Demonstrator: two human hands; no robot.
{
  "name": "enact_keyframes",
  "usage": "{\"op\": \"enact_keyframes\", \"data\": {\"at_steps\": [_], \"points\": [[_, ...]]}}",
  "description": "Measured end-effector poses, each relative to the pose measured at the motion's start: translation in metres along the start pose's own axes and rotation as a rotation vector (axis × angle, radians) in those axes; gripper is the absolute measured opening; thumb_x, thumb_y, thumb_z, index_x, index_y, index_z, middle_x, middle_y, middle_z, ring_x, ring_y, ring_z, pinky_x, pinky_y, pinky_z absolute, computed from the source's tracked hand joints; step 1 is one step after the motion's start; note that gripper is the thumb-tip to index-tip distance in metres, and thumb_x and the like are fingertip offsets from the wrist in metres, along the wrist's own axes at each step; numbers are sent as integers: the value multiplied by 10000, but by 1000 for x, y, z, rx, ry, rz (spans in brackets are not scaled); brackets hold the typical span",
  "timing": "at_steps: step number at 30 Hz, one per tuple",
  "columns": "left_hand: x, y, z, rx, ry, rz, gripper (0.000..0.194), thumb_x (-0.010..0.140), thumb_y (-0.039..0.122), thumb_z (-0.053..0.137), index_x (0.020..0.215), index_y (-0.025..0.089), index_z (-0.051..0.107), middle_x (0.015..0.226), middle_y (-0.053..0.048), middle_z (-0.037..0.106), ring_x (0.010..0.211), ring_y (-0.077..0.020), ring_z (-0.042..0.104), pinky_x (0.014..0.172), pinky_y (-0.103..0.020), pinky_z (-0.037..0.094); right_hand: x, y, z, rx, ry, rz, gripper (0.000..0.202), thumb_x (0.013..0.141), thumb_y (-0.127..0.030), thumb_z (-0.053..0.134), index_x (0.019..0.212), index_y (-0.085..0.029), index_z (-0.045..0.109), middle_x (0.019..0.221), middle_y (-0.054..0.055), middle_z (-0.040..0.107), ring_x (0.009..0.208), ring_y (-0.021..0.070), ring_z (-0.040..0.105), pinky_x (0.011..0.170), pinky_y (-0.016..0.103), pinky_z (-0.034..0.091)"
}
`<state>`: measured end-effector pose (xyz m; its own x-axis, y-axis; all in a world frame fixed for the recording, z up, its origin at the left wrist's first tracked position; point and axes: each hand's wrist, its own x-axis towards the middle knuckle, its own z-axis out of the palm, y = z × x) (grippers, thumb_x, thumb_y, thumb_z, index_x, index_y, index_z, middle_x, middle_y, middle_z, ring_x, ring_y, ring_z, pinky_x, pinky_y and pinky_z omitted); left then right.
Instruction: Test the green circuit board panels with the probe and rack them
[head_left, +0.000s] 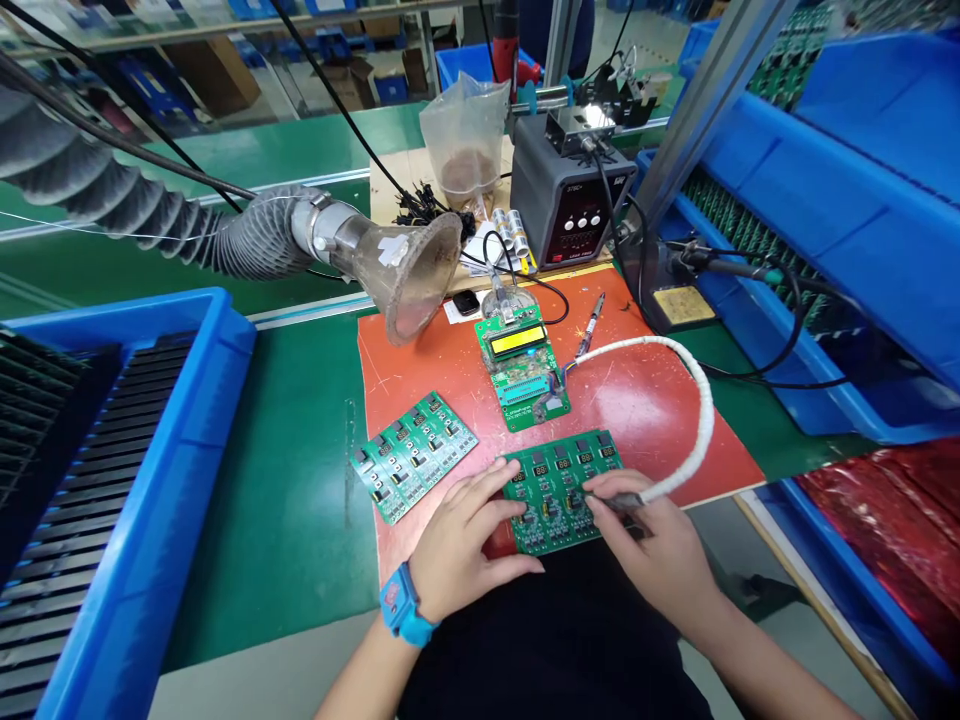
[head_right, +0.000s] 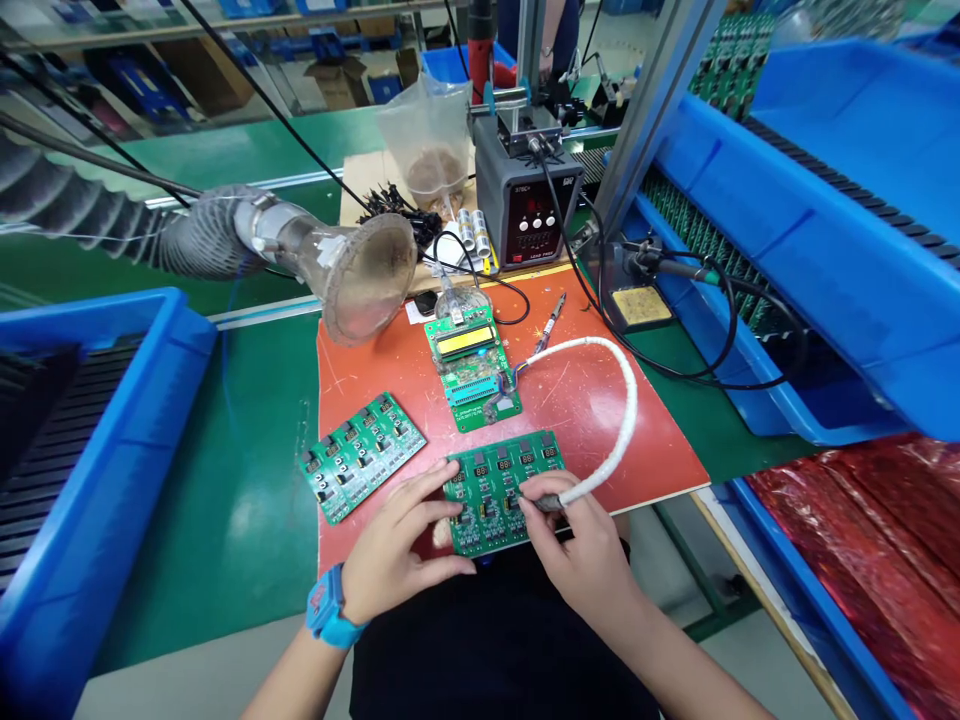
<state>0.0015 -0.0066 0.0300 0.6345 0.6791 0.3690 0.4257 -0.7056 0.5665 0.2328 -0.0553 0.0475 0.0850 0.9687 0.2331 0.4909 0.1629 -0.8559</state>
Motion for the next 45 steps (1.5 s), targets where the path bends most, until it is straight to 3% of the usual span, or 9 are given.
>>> {"op": "enact_keyframes", "data": {"at_steps": [5, 8, 14, 19, 26, 31, 36, 45], "points": [[0, 0, 0, -5, -11, -9, 483, 806, 544, 686, 1108, 182, 582, 1365, -180, 548, 1289, -302, 518, 981, -455, 509, -1, 2, -3, 19, -28, 27, 34, 946, -224, 565, 976, -234, 576, 965, 55, 651, 894, 192, 657, 701, 272, 558], [0, 2, -1, -5, -36, -31, 525, 814, 511, 697, 1205, 186, 561, 1390, -166, 518, 1307, -300, 491, 1016, -452, 481, -1, 1, -4, 20, -24, 36, 30, 946, -240, 565, 966, -226, 581, 962, 65, 653, 890, 203, 655, 706, 292, 559], [3, 7, 0, 115, -150, -20, 640, 792, 584, 681, 1353, 321, 520, 1476, -132, 382, 1317, -356, 439, 1032, -521, 438, -1, 1, -3, 38, -16, 21, 18, 940, -227, 578, 956, -228, 586, 959, 58, 652, 884, 196, 655, 710, 283, 562], [4, 4, 4, 123, -114, -16, 571, 802, 559, 681, 1306, 318, 564, 1451, -123, 394, 1304, -337, 448, 1025, -501, 454, -2, 3, -4, 41, -27, 34, 27, 943, -221, 576, 970, -224, 579, 971, 61, 646, 871, 189, 653, 702, 278, 566], [2, 2, 4, 93, -81, -10, 627, 777, 591, 683, 1312, 303, 530, 1438, -125, 419, 1303, -321, 460, 1018, -490, 472, -2, 4, -3, 62, -32, 32, 49, 939, -210, 582, 984, -228, 573, 979, 55, 639, 858, 180, 652, 686, 268, 572], [0, 4, 4, 31, -41, -49, 728, 766, 613, 686, 1320, 198, 461, 1383, -164, 491, 1295, -307, 473, 1035, -488, 464, -3, 6, -3, 77, -36, 34, 55, 944, -206, 578, 991, -232, 568, 996, 53, 631, 859, 173, 646, 692, 262, 571], [0, 2, 3, 25, -57, -25, 544, 784, 561, 701, 1222, 265, 574, 1429, -133, 433, 1297, -308, 467, 1020, -489, 469, -4, 6, -4, 77, -37, 26, 54, 944, -203, 576, 988, -233, 567, 982, 48, 630, 875, 166, 640, 692, 245, 566], [-1, 1, 4, 48, -58, -31, 614, 771, 570, 713, 1272, 255, 549, 1424, -132, 447, 1295, -307, 468, 1020, -490, 473, -2, 6, -2, 75, -26, 23, 37, 939, -213, 575, 969, -232, 565, 970, 48, 640, 835, 172, 661, 661, 247, 576]]}}
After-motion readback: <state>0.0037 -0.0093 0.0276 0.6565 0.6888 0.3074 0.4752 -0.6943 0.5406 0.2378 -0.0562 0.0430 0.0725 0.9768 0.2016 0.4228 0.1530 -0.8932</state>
